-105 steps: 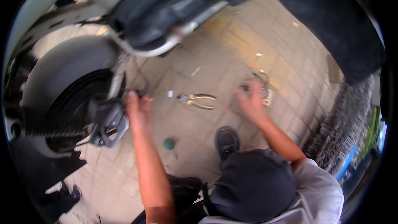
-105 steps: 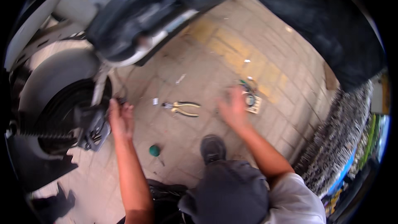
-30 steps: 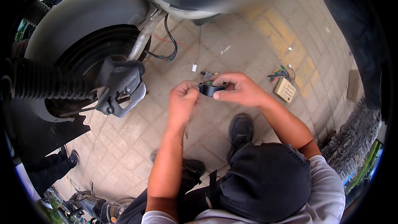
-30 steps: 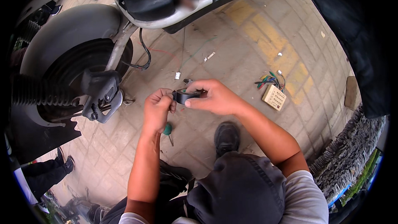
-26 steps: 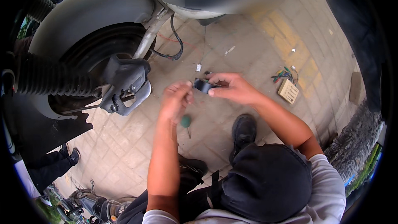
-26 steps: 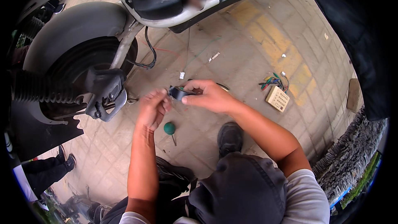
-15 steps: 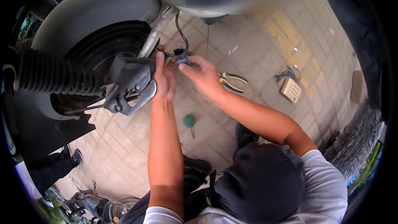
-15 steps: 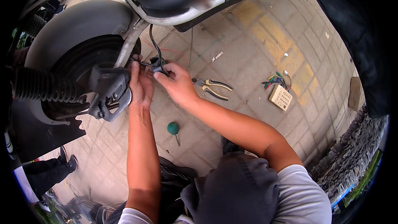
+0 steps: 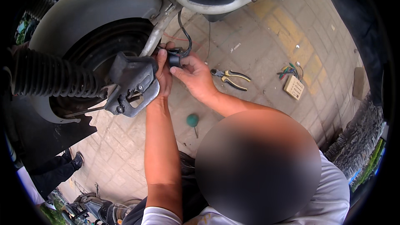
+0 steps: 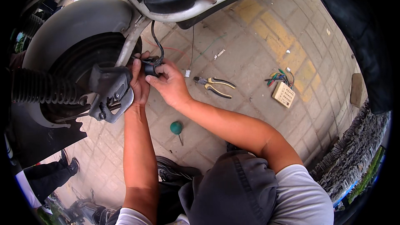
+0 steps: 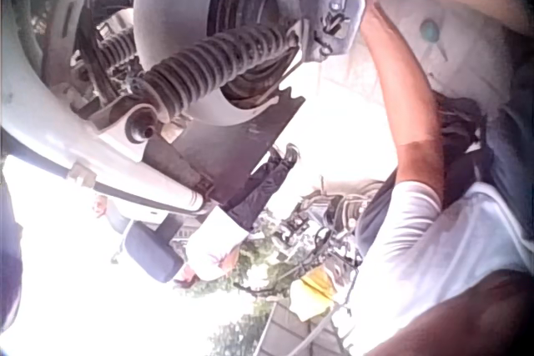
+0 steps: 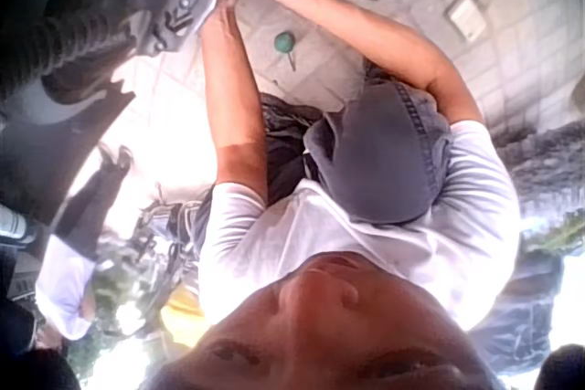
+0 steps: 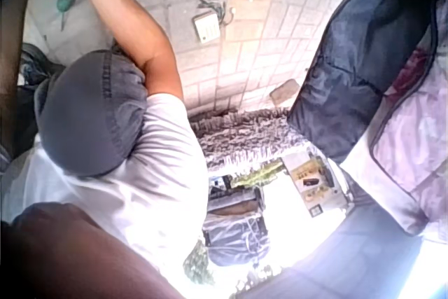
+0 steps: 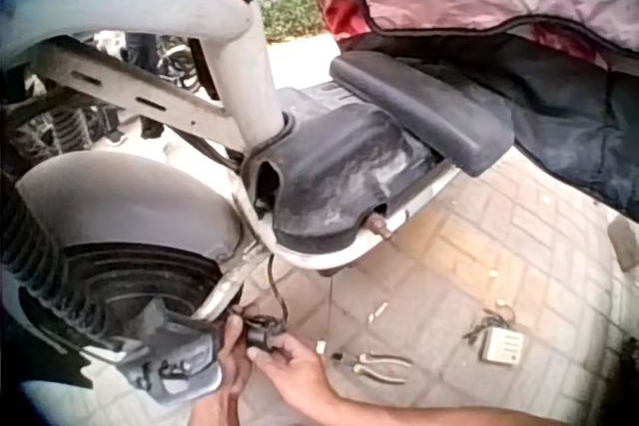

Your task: The person repairs the wiring of a scooter by stripping wires, twisting them together, and wrapping them with electrical tape. They use pliers and a screwdriver to strip and secure the wires, then test the connection with a control box before taping the joint.

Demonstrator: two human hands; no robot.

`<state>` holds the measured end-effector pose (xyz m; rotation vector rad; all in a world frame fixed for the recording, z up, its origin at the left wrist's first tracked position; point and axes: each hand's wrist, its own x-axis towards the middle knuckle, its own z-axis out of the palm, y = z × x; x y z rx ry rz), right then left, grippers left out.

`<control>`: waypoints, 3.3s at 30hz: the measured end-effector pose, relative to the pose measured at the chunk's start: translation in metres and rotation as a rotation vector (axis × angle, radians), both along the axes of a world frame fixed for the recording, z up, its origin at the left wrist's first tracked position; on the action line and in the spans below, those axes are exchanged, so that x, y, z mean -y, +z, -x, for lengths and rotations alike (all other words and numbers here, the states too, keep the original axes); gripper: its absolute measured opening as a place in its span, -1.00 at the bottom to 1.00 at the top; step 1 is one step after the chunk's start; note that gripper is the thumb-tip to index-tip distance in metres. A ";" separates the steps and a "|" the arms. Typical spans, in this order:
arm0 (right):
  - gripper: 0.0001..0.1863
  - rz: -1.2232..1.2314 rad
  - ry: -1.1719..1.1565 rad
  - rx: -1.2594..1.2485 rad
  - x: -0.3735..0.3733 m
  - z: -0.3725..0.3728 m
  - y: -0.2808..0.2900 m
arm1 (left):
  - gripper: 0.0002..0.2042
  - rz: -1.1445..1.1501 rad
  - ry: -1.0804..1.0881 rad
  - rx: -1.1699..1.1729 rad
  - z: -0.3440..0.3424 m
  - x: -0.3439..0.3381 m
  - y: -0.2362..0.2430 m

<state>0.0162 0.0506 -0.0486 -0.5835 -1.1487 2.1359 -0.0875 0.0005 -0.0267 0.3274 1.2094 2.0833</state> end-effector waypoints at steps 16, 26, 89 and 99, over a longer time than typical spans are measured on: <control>-0.69 0.252 0.346 0.087 -0.010 -0.027 0.072 | -0.83 0.029 -0.062 -0.031 -0.001 0.005 0.013; -0.71 -0.106 0.108 0.318 -0.053 -0.013 0.085 | -0.83 -0.019 0.126 -0.035 -0.009 0.004 -0.002; -0.65 -0.188 0.146 0.233 -0.066 -0.026 0.027 | -0.78 0.295 0.262 0.034 -0.026 -0.029 0.015; -0.80 0.007 0.306 0.171 -0.075 -0.016 0.042 | -0.84 0.194 0.191 0.017 -0.030 -0.021 0.012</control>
